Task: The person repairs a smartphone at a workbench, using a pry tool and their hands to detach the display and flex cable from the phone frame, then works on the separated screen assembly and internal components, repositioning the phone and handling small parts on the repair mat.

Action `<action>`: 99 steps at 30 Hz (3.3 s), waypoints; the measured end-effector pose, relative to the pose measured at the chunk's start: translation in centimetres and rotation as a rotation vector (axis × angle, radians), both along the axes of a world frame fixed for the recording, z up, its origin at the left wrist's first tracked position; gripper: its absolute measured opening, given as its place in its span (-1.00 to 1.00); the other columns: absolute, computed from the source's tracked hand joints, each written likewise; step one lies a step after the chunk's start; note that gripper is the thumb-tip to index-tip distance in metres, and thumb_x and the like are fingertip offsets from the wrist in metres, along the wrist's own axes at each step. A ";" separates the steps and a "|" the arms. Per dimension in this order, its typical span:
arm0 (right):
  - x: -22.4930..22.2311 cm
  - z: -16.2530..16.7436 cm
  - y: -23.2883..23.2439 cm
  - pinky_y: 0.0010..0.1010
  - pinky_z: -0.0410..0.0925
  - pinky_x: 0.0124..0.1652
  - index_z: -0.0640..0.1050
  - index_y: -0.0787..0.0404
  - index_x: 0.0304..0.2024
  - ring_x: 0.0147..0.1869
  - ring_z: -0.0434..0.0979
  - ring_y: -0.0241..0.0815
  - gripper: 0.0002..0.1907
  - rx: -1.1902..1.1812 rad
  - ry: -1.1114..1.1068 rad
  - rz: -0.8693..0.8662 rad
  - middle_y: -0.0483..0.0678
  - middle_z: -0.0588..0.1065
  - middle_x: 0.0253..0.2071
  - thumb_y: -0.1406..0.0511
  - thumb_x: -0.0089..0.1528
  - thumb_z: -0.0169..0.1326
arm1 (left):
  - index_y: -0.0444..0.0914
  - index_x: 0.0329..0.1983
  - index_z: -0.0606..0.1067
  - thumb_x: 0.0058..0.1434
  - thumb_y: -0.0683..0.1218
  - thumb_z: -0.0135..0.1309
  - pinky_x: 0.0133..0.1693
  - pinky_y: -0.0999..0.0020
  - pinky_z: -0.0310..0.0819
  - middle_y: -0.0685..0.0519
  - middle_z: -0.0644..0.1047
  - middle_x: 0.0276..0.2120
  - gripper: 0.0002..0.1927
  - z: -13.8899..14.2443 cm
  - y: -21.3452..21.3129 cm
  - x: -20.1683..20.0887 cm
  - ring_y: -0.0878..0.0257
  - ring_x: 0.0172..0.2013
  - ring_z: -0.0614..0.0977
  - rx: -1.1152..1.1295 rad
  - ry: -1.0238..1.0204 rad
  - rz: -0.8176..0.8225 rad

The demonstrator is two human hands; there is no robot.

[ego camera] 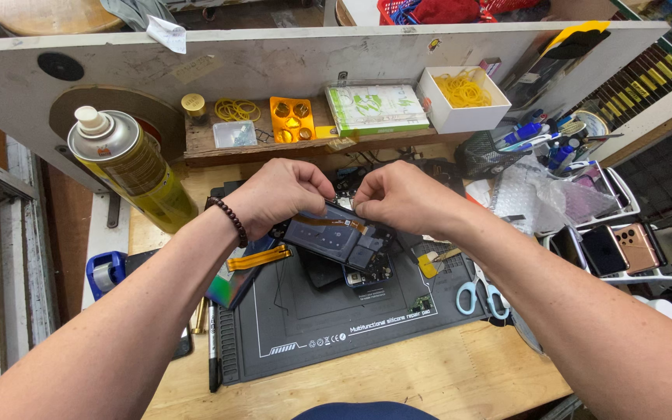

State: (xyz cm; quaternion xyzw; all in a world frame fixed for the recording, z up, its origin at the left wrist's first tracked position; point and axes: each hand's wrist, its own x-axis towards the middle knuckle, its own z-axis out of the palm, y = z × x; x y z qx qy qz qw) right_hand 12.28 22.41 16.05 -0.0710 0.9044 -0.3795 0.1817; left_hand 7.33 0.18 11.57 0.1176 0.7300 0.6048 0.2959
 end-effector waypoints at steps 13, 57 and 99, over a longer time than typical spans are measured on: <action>-0.1 0.2 0.2 -0.49 0.37 -0.35 0.70 0.27 -0.30 -0.38 0.47 -0.42 -0.85 -0.099 -0.123 -0.051 -0.14 0.61 -0.43 0.32 0.15 0.22 | -0.33 -0.23 0.59 -0.12 -0.36 0.23 -0.28 0.35 0.58 0.02 0.61 -0.36 -0.68 0.5 -0.1 -0.2 0.27 -0.33 0.62 0.043 -0.162 0.041; 1.5 0.0 -0.5 -0.48 0.40 -0.34 0.44 0.24 -0.10 -0.41 0.48 -0.29 -0.89 -0.962 0.325 -0.491 -0.07 0.50 -0.36 0.33 0.38 0.02 | -0.30 -0.16 0.67 0.10 -0.26 0.25 -0.16 0.54 0.56 0.13 0.68 -0.28 -0.78 3.8 -0.1 6.2 0.47 -0.26 0.63 0.222 0.316 0.179; 1.6 -4.8 -1.3 -0.39 0.52 -0.22 0.58 0.33 -0.11 -0.22 0.62 -0.23 -0.83 -0.844 -0.229 -0.587 0.01 0.60 -0.25 0.43 0.26 0.05 | -0.35 0.04 0.47 0.28 0.12 0.05 0.11 0.01 0.52 -0.16 0.58 0.00 -0.53 0.9 -2.6 2.9 0.02 0.04 0.63 0.696 -0.764 0.364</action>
